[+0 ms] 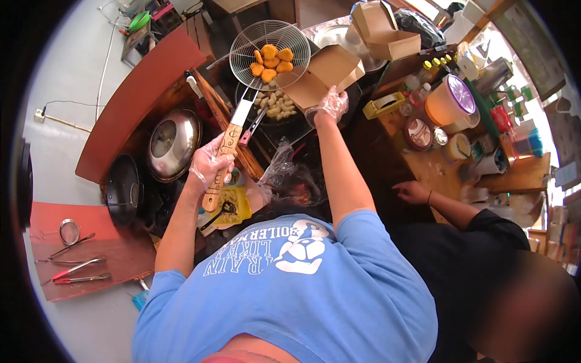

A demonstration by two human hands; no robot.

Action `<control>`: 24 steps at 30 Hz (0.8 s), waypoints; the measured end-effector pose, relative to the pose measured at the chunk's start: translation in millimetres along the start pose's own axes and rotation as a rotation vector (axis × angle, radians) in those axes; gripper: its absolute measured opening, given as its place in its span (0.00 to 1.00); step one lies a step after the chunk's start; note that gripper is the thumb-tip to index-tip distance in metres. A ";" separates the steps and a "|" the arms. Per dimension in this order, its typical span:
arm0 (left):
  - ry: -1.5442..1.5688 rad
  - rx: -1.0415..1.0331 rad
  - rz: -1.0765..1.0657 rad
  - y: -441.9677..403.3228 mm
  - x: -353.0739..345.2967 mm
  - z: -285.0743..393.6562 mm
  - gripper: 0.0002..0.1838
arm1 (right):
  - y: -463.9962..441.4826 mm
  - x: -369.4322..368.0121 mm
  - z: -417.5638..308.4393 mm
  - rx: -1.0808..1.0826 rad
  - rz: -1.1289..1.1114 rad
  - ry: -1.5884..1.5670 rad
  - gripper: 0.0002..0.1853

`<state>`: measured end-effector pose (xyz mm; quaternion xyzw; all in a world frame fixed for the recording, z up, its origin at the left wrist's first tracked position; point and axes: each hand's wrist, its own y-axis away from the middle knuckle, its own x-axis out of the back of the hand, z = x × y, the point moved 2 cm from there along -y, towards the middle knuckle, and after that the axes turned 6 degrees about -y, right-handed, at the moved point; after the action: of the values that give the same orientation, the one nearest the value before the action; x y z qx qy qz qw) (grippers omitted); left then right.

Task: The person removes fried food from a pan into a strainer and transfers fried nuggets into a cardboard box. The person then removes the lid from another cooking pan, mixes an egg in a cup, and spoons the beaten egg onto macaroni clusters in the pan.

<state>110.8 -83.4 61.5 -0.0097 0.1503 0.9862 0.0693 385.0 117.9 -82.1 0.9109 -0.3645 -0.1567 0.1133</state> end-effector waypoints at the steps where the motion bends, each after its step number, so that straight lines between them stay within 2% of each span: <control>1: -0.015 -0.005 0.000 1.4 0.0 0.8 0.36 | -3.4 0.1 0.9 -0.001 0.003 -0.001 0.16; 4: -0.050 -0.021 -0.015 6.1 2.2 5.1 0.38 | -41.0 2.4 21.9 0.016 -0.069 -0.017 0.20; 7: -0.110 -0.039 -0.032 7.7 14.9 0.6 0.39 | -70.1 4.4 33.6 -0.181 -0.343 -0.252 0.23; 8: -0.151 -0.045 -0.032 7.5 20.6 -1.2 0.39 | -70.1 6.1 26.4 -0.182 -0.333 -0.253 0.23; 11: -0.254 -0.026 -0.050 6.1 35.5 -3.4 0.40 | -87.1 0.5 24.3 -0.397 -0.508 -0.305 0.21; 15: -0.370 -0.046 -0.068 6.0 46.1 -1.4 0.39 | -80.3 -1.5 6.2 -0.512 -0.582 -0.383 0.20; 18: -0.461 -0.087 -0.089 4.4 50.4 1.7 0.39 | -73.3 5.8 -4.6 -0.437 -0.550 -0.377 0.19; 22: -0.561 -0.048 -0.073 8.2 54.9 3.7 0.38 | -61.0 16.9 -11.8 -0.471 -0.538 -0.412 0.18; 24: -0.719 -0.374 -0.013 6.5 53.8 -2.7 0.37 | -39.3 27.9 -29.9 -0.440 -0.497 -0.429 0.18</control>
<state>56.6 -83.2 58.8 0.3225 -0.0655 0.9366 0.1208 439.9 128.9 -72.7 0.8718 -0.1060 -0.4407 0.1857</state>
